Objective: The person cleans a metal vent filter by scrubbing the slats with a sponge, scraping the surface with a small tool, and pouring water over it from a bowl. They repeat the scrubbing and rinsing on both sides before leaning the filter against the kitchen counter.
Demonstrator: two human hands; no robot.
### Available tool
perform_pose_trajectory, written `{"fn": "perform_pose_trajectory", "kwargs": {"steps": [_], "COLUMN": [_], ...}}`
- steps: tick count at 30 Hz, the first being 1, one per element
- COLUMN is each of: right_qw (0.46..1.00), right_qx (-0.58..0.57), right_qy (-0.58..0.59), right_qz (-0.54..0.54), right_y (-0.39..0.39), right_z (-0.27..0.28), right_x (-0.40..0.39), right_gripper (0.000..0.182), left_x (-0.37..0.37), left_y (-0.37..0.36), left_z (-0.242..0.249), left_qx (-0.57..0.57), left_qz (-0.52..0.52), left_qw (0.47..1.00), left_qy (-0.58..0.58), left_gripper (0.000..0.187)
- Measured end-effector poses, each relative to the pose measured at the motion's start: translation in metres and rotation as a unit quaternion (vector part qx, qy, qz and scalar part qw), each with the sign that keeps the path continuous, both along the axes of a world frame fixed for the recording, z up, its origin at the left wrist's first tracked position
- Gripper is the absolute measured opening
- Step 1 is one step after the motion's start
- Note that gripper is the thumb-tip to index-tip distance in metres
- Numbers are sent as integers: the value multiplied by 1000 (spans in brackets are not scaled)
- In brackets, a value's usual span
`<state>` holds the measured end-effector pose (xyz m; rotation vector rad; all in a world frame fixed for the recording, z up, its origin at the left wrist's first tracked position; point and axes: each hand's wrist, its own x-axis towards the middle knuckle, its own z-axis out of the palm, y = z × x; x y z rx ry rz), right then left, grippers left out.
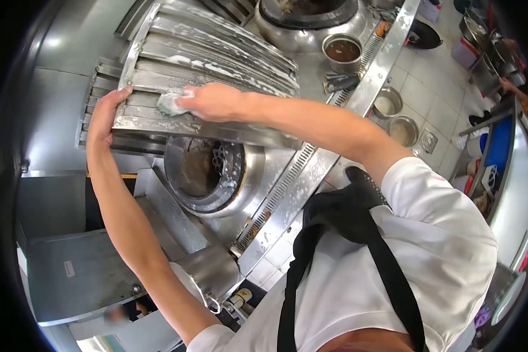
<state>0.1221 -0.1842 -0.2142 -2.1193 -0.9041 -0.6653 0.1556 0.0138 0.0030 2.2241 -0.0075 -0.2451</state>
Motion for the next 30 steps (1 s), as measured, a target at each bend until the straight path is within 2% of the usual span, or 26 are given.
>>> {"fn": "perform_pose_trajectory", "kwargs": {"steps": [1,2,4,6,7,9,11,13,15,18,20,23,24,25,26,27,28,30], "right_qw": [997,997,983,981,978,982,988,992,987,983,968,964,964,961,978,959,956,961], "right_qx": [7,8,38,39,38,37,29,-84,-134,-140,-132,-115,-146,-174,-154,-259,-276,-251], "right_qy": [-72,-74,-151,-156,-160,-138,-95,42,11,-64,-163,-194,-179,-173,-86,17,23,-24], "right_qz": [-30,-23,-95,-105,-126,-120,-114,-84,-91,-99,-135,-144,-134,-124,-113,-117,-101,-115], "right_y": [0,0,-5,-9,-10,-16,-21,-38,-45,-48,-44,-37,-36,-36,-34,-39,-41,-32], "right_z": [9,22,62,83,86,83,63,14,-59,10,82,98,74,31,-19,-56,-112,-100], "right_x": [6,12,18,29,32,26,23,13,21,31,45,50,48,47,43,27,31,52], "right_gripper": [47,47,42,38,35,33,32,35,39,33,25,17,22,28,40,52,52,52], "left_x": [3,1,6,15,14,12,9,14,14,17,31,32,32,43,54,51,47,45], "left_y": [-11,-24,-45,-59,-65,-76,-88,-87,-95,-97,-91,-90,-89,-82,-72,-72,-75,-73], "left_z": [8,15,24,21,22,21,20,17,21,23,25,16,20,20,19,20,18,18], "left_qx": [37,70,93,181,147,146,176,179,214,204,204,175,144,199,255,252,251,252], "left_qz": [-14,-26,-18,-26,-67,-75,-84,-80,-85,-84,-106,-119,-108,-106,-100,-98,-92,-97], "left_qw": [999,997,995,973,982,980,971,971,963,963,959,966,975,960,941,941,939,929], "left_qy": [-6,-13,-22,-140,-100,-112,-140,-139,-142,-151,-165,-147,-129,-166,-200,-204,-218,-252], "left_gripper": [47,47,49,47,45,45,45,45,46,45,46,49,50,53,56,59,59,60]}}
